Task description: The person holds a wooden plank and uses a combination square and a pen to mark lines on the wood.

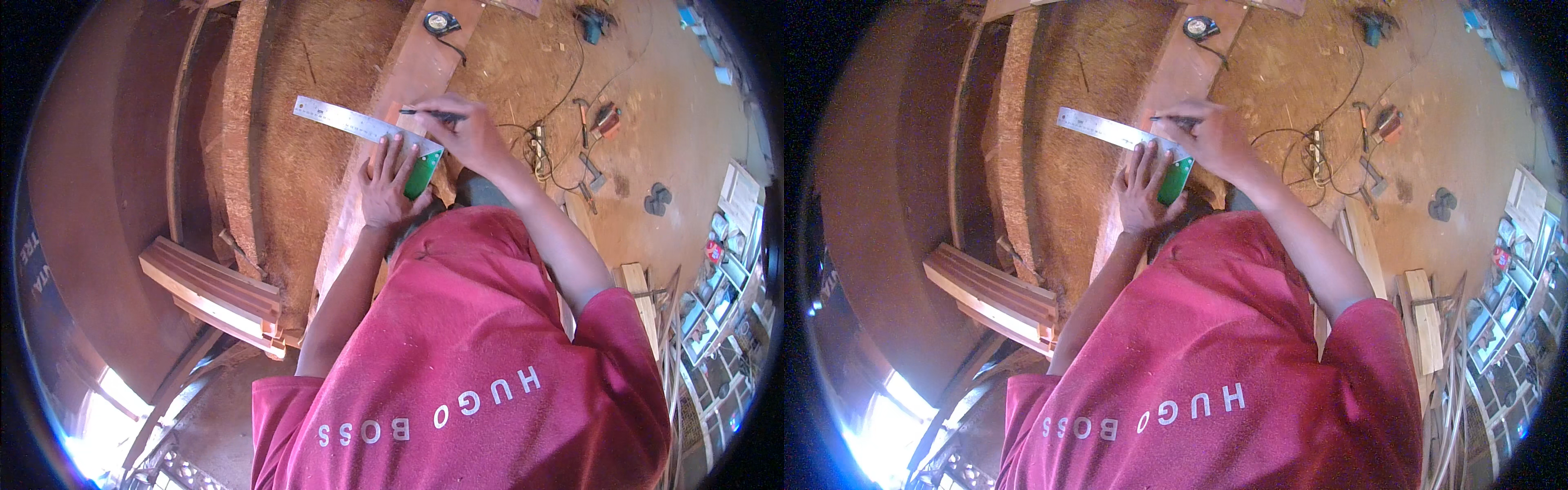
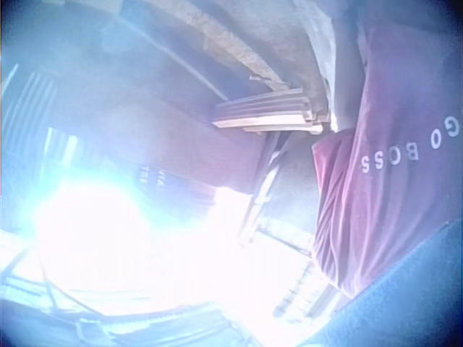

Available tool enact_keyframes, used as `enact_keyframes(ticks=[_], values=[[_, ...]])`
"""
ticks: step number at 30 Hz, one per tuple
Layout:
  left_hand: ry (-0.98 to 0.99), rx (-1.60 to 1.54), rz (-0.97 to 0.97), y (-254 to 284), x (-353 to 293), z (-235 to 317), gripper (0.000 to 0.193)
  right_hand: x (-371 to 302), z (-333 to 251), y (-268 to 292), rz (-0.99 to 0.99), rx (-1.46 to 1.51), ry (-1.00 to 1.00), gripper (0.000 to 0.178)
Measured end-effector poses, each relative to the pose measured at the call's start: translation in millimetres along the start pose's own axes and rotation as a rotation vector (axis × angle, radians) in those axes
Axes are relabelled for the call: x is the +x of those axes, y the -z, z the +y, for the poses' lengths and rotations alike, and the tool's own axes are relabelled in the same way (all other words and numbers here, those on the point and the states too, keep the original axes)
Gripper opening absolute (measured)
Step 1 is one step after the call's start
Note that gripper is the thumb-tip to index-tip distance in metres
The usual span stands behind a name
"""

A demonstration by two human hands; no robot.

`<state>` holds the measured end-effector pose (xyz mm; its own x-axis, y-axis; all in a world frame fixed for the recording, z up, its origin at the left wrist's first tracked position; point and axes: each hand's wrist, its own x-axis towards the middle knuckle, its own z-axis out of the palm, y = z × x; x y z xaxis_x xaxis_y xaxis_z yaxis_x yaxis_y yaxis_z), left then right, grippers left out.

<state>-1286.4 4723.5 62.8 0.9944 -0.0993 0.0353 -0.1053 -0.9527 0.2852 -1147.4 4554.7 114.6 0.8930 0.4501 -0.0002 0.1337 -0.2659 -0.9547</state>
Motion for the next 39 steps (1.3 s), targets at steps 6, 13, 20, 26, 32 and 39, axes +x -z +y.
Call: enact_keyframes(ticks=[6, 13, 20, 26, 32, 39], values=[[-0.007, -0.038, 0.067, -3, 0, -1, 0.08, 13, -1, -15, -0.148, -0.254, 0.081, 0.025], [0.001, -0.046, 0.052, 1, 0, 0, 0.076, 15, 6, -24, -0.184, -0.313, 0.069, 0.024], [0.01, -0.039, 0.038, 3, 1, 2, 0.076, -3, -4, -9, -0.123, -0.34, 0.157, 0.021], [0.008, -0.068, 0.04, 2, -1, 2, 0.078, -51, -16, 50, -0.218, -0.586, 0.04, 0.017], [0.021, -0.032, 0.043, 0, -4, 4, 0.077, -61, 22, 54, 0.001, -0.45, -0.082, 0.031], [0.134, 0.002, -0.005, 3, -44, 12, 0.077, -56, 53, -20, -0.424, 0.008, -0.376, 0.044]])
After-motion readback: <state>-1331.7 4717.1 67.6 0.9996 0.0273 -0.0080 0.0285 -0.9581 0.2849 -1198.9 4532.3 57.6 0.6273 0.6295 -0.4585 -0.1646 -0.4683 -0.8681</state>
